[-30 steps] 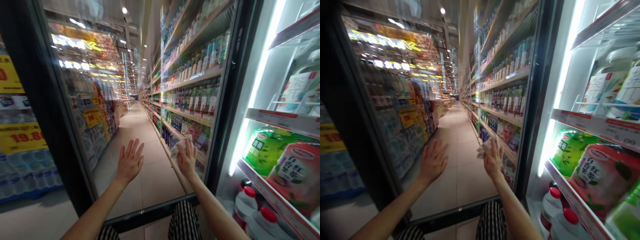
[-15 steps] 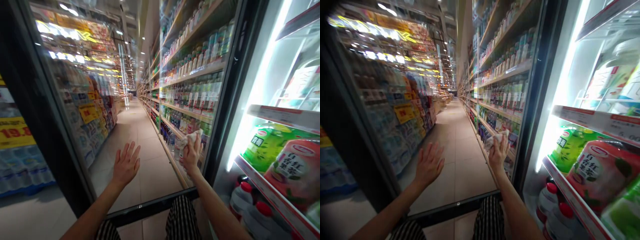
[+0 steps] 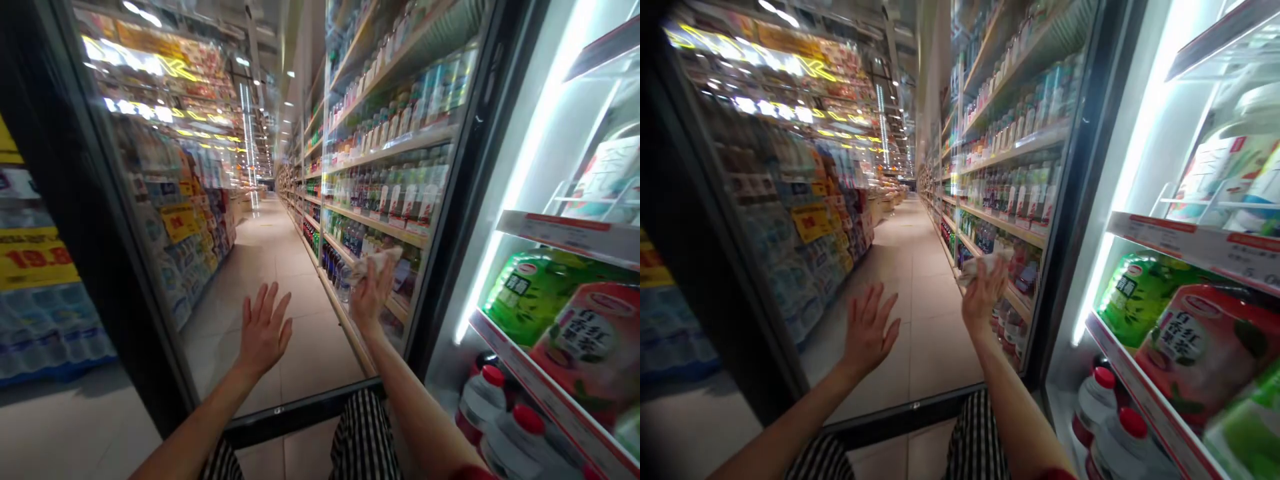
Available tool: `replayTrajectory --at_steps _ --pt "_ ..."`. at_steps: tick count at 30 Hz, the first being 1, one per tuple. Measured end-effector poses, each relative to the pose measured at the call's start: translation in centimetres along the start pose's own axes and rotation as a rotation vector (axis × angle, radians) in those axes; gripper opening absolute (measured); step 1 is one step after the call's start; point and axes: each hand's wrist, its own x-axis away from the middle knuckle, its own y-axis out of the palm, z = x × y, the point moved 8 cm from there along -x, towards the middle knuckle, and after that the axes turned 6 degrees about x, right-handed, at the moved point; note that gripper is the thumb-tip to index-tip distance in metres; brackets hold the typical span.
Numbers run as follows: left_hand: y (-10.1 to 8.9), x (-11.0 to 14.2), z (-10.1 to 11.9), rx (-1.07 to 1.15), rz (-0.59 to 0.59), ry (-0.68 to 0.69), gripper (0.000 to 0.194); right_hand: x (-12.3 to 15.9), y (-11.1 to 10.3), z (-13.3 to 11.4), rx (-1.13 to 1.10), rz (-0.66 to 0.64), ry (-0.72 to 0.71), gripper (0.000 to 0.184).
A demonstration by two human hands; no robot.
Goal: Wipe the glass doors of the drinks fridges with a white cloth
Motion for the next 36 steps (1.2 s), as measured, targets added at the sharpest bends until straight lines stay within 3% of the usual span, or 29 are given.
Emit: replayTrajectory --at_steps 3,4,6,9,12,16,19,21,23,25,28,30,32,35,36 --pt "0.4 -1.7 3.0 0.202 0.003 0.088 0.065 2.1 1.6 -7.6 -0.071 -0.124 -0.340 0.045" --pt "0.6 -2.3 3.6 0.269 -0.002 0.114 0.063 3.0 1.9 -9.3 -0.087 -0.161 -0.409 0.045" --pt "1.3 -3.4 4.1 0.358 -0.015 0.134 0.059 4.0 1.7 -10.4 -0.122 -0.203 -0.462 0.047" --pt "2.3 -4.8 3.7 0.326 0.017 0.097 0.053 3.6 0.3 -8.3 -0.218 -0.167 -0.463 0.053" --pt "3.2 -6.3 3.9 0.116 0.074 0.079 0.043 1.7 -0.6 -4.6 -0.221 -0.079 -0.362 0.056" --pt "3.4 -6.9 4.1 -0.101 0.044 0.244 0.033 0.1 0.4 -2.0 -0.115 -0.037 -0.230 0.056" --pt "0.2 -6.6 0.1 -0.167 0.081 0.241 0.033 0.4 1.0 -1.0 -0.095 -0.021 -0.188 0.056" --pt "-3.1 -6.5 -3.7 -0.195 0.220 0.076 0.036 0.9 1.2 -0.3 -0.080 -0.016 -0.138 0.056" --pt "-4.7 -6.1 -5.4 -0.194 0.337 -0.061 0.039 1.5 1.3 0.1 -0.057 -0.016 -0.095 0.056" --pt "-3.2 -5.8 -3.5 -0.174 0.289 0.002 0.041 1.9 1.5 0.1 -0.027 -0.014 -0.062 0.057" --pt "2.4 -4.4 2.8 -0.164 -0.009 0.396 0.041 2.2 1.6 0.1 0.014 -0.022 -0.098 0.060" --pt "3.8 -3.6 4.0 -0.176 -0.105 0.530 0.040 2.3 1.8 0.1 0.030 -0.037 -0.175 0.061" --pt "1.9 -4.4 1.4 -0.196 -0.031 0.445 0.041 2.5 1.8 0.2 0.034 -0.041 -0.219 0.062" --pt "-4.0 -6.2 -5.6 -0.229 0.284 0.038 0.052 2.6 1.9 0.4 0.022 -0.047 -0.181 0.062" --pt "-5.0 -6.2 -7.0 -0.236 0.341 -0.073 0.056 2.7 1.9 0.3 0.017 -0.046 -0.159 0.062"
